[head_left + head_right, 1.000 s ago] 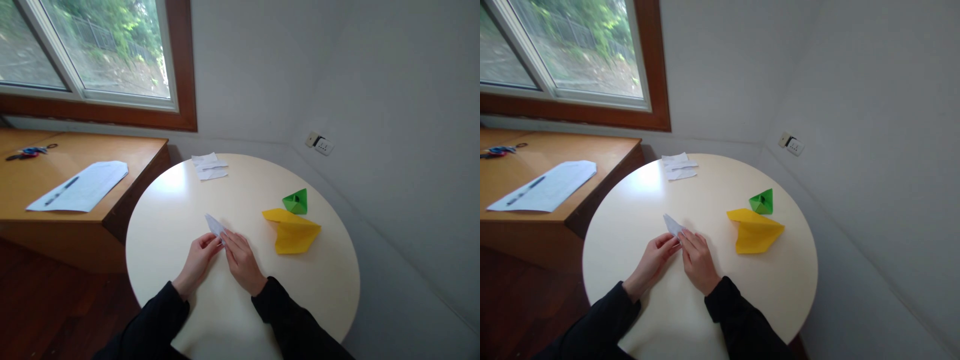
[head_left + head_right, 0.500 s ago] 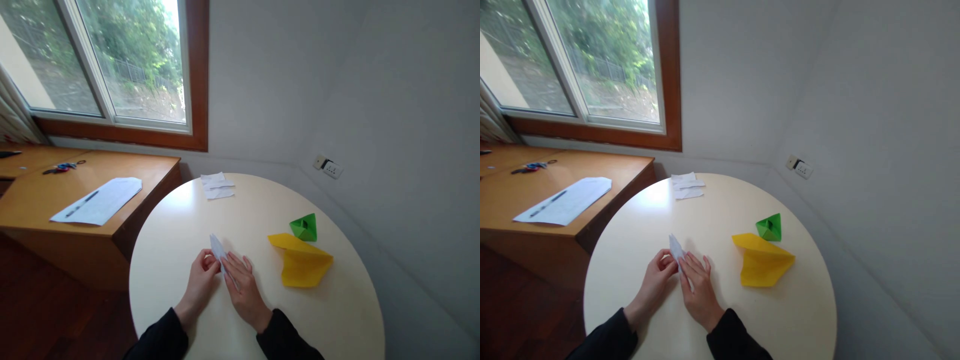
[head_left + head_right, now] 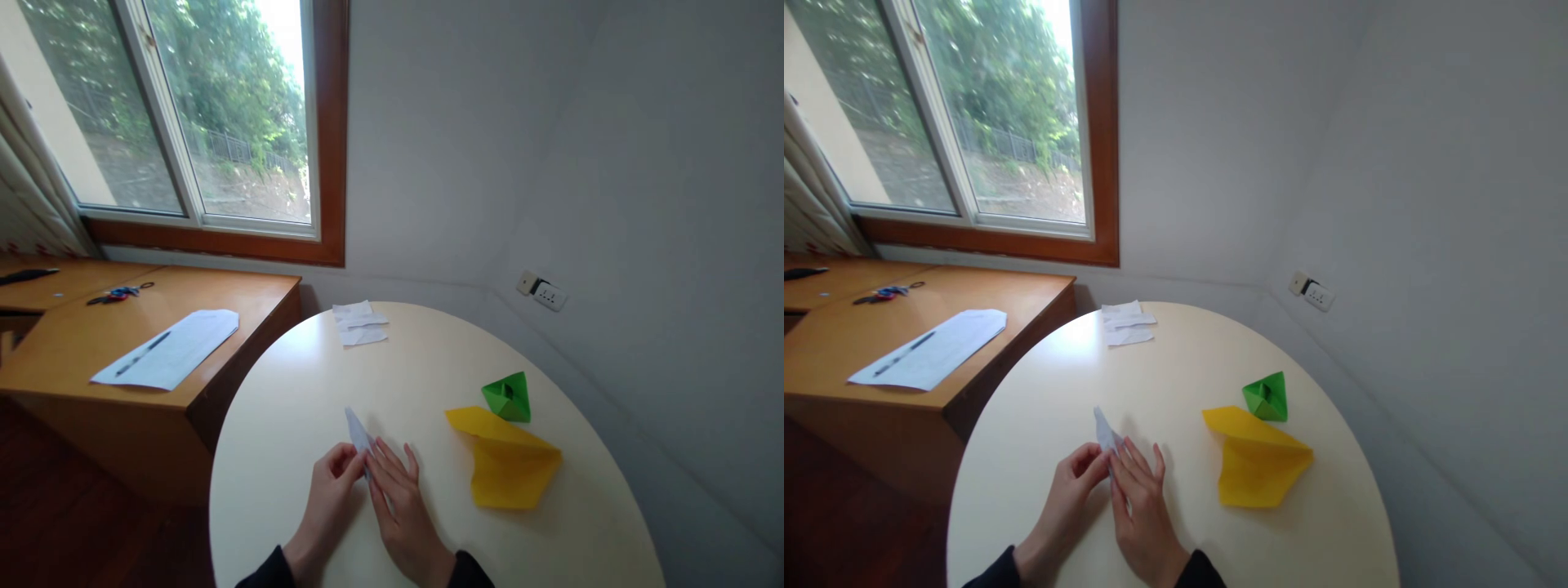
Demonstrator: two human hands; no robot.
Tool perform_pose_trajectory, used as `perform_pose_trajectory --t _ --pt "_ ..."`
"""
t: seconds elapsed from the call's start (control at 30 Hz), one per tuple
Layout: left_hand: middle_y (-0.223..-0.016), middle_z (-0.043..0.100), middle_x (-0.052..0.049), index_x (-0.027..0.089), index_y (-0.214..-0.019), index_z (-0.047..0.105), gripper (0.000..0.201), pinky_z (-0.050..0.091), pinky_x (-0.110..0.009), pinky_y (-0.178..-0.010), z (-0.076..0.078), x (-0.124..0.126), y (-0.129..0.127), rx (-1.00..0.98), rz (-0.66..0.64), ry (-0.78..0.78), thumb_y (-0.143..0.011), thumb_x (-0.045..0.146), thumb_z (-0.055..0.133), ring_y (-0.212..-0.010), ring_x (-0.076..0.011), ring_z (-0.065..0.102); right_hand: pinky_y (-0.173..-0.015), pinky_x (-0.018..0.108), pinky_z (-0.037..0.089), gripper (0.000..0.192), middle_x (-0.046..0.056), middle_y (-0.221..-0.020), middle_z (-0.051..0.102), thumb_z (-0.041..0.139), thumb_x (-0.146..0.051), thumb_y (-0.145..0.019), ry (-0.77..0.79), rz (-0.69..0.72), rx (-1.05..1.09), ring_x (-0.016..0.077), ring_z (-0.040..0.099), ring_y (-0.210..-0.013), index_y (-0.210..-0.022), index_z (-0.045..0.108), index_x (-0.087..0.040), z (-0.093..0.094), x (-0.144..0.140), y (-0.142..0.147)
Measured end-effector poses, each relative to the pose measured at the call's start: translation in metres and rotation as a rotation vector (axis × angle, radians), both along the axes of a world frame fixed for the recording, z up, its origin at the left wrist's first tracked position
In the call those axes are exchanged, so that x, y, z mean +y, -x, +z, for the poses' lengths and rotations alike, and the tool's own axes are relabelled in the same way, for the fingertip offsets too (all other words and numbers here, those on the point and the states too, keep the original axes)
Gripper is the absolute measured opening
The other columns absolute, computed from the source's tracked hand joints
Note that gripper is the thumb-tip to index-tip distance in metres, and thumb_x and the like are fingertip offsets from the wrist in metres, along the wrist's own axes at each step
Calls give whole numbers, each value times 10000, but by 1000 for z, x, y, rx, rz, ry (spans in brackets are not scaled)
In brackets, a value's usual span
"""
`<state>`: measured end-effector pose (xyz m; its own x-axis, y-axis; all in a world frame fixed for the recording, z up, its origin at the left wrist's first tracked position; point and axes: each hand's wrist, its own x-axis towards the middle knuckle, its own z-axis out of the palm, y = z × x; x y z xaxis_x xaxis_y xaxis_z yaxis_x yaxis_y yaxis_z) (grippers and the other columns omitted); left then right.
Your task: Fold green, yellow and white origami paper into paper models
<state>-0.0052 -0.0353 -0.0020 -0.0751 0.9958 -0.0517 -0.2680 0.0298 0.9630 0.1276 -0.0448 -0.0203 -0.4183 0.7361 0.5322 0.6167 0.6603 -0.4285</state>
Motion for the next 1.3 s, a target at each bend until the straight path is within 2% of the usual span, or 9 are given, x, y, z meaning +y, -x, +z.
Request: perform_pose_trajectory --t 0.2,0.4,0.5,0.6,0.73,0.83,0.97,1.1,1.3 --pt "-625 610 -27 132 -622 608 351 437 -260 -639 -4 2 -1 -14 -34 15 -620 463 724 -633 -148 527 -1014 492 371 527 60 -1278 553 438 -125 -876 -59 -4 -7 235 485 -1214 -1370 348 -284 -3 2 -3" --pt "-564 532 1 143 -584 570 418 405 -245 -576 -6 2 -2 -17 -31 64 -571 530 726 -576 -128 466 -921 414 463 525 39 -1192 620 438 -191 -896 -192 -70 127 217 604 -1075 -1387 303 -318 -14 9 -4" --pt "-539 501 10 149 -560 550 438 372 -237 -557 -7 2 -3 39 -24 61 -557 552 721 -555 -121 434 -876 404 489 482 32 -1098 675 464 -217 -892 -246 -123 189 217 655 -977 -1352 372 -330 -16 13 -4" --pt "-517 464 21 155 -535 523 455 338 -233 -540 -12 3 -2 89 -28 39 -543 567 717 -536 -113 395 -862 410 503 402 22 -1035 701 487 -221 -883 -256 -148 185 224 661 -964 -1271 484 -324 -16 17 -5" --pt "-511 405 33 169 -507 461 457 305 -235 -525 -22 4 -2 113 -48 13 -578 556 694 -527 -109 354 -859 421 525 334 27 -1055 694 485 -228 -880 -290 -124 167 228 647 -995 -1199 552 -302 -19 19 -6" --pt "-512 377 38 177 -499 432 472 295 -238 -520 -27 5 -3 126 -55 12 -570 568 687 -528 -110 337 -844 427 544 300 71 -1137 653 519 -251 -859 -323 -141 207 257 606 -1067 -1147 599 -269 -22 18 -5" --pt "-507 360 40 185 -493 405 496 292 -241 -519 -22 5 -5 156 -38 25 -548 593 681 -527 -113 330 -835 401 560 326 102 -1222 593 534 -219 -842 -284 -135 234 278 528 -1163 -1159 607 -241 -26 17 -3" --pt "-505 359 40 185 -489 396 501 296 -240 -518 -14 3 -4 168 -49 16 -555 594 678 -525 -110 331 -852 364 551 379 93 -1208 602 497 -196 -862 -208 -69 279 253 566 -1118 -1234 552 -248 -32 16 -2" --pt "-520 400 30 172 -507 425 490 332 -233 -522 -9 3 -5 127 -43 -29 -558 581 690 -534 -109 369 -862 321 539 330 68 -1180 624 470 -223 -887 -21 -40 471 223 597 -1080 -1192 584 -272 -40 16 -1"
